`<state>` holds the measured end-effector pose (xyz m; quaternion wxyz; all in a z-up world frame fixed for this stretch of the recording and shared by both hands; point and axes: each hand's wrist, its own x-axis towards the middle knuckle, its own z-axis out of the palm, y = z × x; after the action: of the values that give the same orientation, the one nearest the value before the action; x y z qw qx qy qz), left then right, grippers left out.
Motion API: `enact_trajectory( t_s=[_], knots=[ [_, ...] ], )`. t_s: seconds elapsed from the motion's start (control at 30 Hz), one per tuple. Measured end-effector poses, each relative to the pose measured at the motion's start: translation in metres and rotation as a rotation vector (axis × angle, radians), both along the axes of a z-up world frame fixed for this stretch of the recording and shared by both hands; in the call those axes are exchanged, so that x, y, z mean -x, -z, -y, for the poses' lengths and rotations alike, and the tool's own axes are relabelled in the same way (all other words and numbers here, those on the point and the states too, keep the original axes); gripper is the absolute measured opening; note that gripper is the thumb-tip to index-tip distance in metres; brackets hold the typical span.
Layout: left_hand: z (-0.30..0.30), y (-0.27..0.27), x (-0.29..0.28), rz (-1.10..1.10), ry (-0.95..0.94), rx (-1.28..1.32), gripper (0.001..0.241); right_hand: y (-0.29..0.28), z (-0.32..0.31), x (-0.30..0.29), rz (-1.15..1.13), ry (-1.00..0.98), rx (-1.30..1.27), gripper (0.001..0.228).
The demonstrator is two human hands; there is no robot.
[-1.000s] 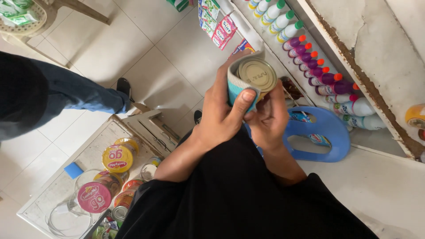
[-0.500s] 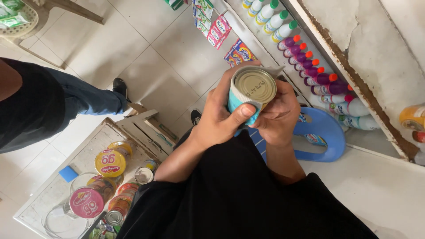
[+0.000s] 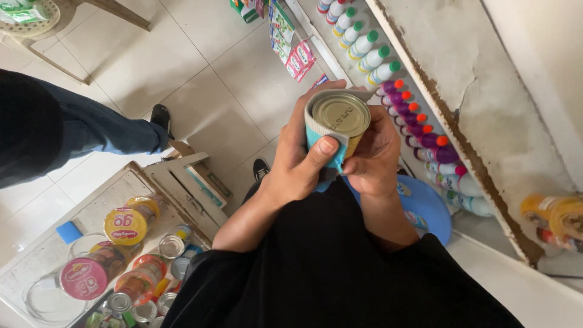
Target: Picking up canned food from a grocery shelf and wiping them clean with a cloth.
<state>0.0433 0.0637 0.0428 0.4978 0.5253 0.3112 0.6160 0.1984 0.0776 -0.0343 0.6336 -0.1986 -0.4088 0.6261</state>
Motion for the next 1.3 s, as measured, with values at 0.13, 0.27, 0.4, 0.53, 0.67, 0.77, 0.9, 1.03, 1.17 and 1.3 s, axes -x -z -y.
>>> enact_trajectory(
  t_s=[0.13, 0.27, 0.4, 0.53, 0.67, 0.77, 0.9, 1.03, 1.17, 1.3],
  knots=[
    [-0.013, -0.003, -0.018, 0.002, -0.069, -0.012, 0.064, -0.011, -0.013, -0.006, -0.039, -0.036, 0.064, 0.069],
    [-0.029, 0.006, -0.034, -0.014, -0.112, -0.039, 0.062, -0.008, -0.026, -0.016, 0.018, -0.003, 0.018, 0.059],
    [-0.039, 0.001, -0.050, -0.008, -0.146, -0.042, 0.063, -0.018, -0.040, -0.024, 0.168, 0.033, -0.121, 0.060],
    [-0.049, 0.002, -0.065, 0.025, -0.161, -0.031, 0.063, -0.017, -0.050, -0.042, 0.210, 0.009, -0.181, 0.072],
    [-0.053, -0.008, -0.069, -0.026, -0.097, 0.031, 0.062, -0.028, -0.053, -0.071, 0.265, -0.177, -0.002, 0.072],
    [-0.059, -0.005, -0.076, -0.060, -0.110, 0.080, 0.059, -0.031, -0.061, -0.077, 0.302, -0.148, 0.019, 0.062],
    [-0.066, 0.007, -0.088, -0.038, -0.116, 0.083, 0.066, -0.023, -0.068, -0.090, 0.218, -0.114, 0.031, 0.064],
    [-0.074, 0.006, -0.097, -0.012, -0.116, 0.104, 0.062, -0.014, -0.079, -0.102, 0.147, -0.152, 0.016, 0.058],
    [-0.079, 0.007, -0.104, -0.010, -0.150, 0.100, 0.059, -0.024, -0.081, -0.104, 0.208, -0.192, 0.060, 0.051],
    [-0.084, 0.006, -0.110, -0.024, -0.183, 0.120, 0.059, -0.029, -0.083, -0.106, 0.378, -0.196, 0.033, 0.054]
  ],
)
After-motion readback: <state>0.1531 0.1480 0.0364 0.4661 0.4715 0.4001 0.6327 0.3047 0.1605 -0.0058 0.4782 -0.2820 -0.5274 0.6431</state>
